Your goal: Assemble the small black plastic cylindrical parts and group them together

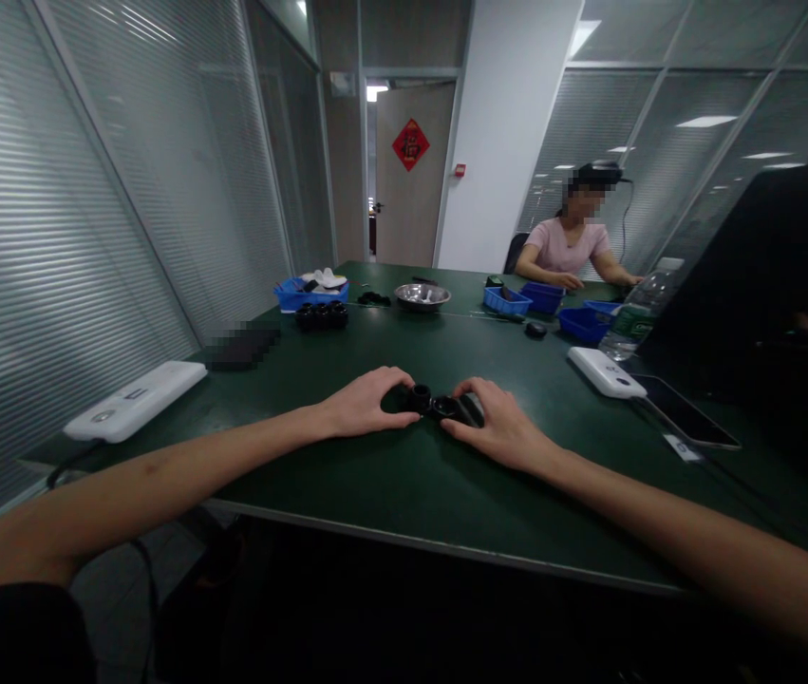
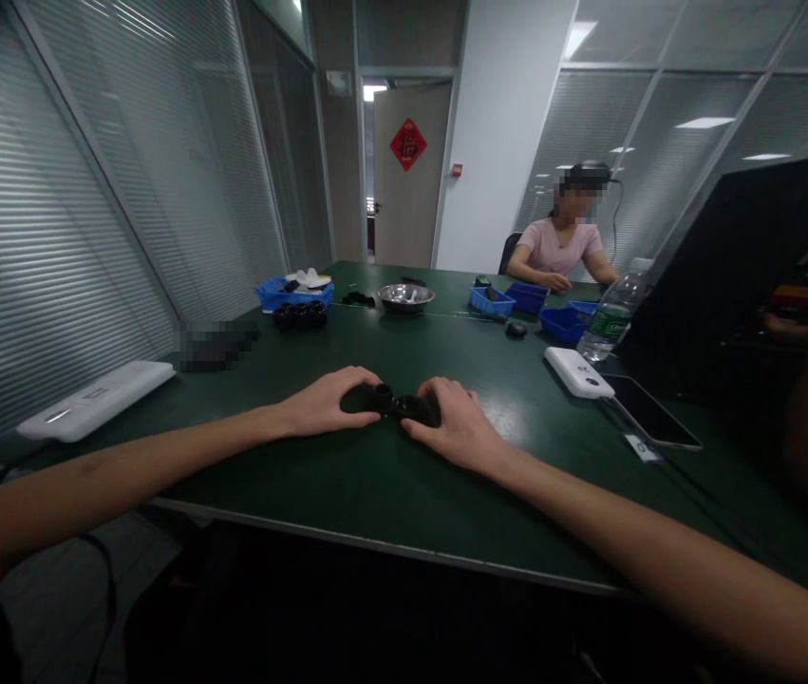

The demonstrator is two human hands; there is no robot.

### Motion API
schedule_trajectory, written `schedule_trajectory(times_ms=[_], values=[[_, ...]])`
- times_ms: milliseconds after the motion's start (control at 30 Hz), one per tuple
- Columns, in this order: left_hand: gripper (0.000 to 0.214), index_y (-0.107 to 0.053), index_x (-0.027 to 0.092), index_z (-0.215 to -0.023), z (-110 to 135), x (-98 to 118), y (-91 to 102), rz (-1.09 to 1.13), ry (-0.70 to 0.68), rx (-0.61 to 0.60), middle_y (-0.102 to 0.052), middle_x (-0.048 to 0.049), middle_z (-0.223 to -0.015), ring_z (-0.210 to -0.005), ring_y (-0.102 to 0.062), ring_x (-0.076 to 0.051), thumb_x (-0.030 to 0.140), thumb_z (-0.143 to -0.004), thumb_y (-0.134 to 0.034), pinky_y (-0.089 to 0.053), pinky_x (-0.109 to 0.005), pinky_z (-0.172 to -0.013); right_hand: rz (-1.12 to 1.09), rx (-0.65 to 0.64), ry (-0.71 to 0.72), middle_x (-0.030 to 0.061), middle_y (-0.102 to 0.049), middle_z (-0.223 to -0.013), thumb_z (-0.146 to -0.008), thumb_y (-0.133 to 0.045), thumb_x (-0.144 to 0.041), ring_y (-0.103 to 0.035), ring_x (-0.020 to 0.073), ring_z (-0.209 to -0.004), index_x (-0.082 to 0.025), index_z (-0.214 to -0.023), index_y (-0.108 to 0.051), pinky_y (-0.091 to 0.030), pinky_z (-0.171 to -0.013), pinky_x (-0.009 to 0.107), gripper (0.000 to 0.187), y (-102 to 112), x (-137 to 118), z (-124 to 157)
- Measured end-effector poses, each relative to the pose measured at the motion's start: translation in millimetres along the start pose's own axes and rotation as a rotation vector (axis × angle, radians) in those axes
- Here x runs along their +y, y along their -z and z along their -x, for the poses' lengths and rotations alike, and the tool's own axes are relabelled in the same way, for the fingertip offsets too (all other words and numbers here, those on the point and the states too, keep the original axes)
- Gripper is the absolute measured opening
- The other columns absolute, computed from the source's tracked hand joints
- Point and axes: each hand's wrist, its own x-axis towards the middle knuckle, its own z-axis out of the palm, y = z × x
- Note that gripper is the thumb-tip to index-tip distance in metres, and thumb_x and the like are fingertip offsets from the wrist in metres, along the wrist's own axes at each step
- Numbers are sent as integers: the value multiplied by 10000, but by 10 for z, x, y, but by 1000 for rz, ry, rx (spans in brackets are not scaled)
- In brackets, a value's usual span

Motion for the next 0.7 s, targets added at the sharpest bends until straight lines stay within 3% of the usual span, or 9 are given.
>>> schedule_trajectory(times_ms=[700], values=[[475,-613,198,-1256,9,-31,23,-24,-48,-11,-654,-106,-1218,-1111,-620,-272,547,-935,-645,-491,-415,-974,-85,-46,190,86,-644,-1253,-947,-648,-376,-609,293,-1130,-268,-1244,-640,-490,-965,508,316,57,46,17]])
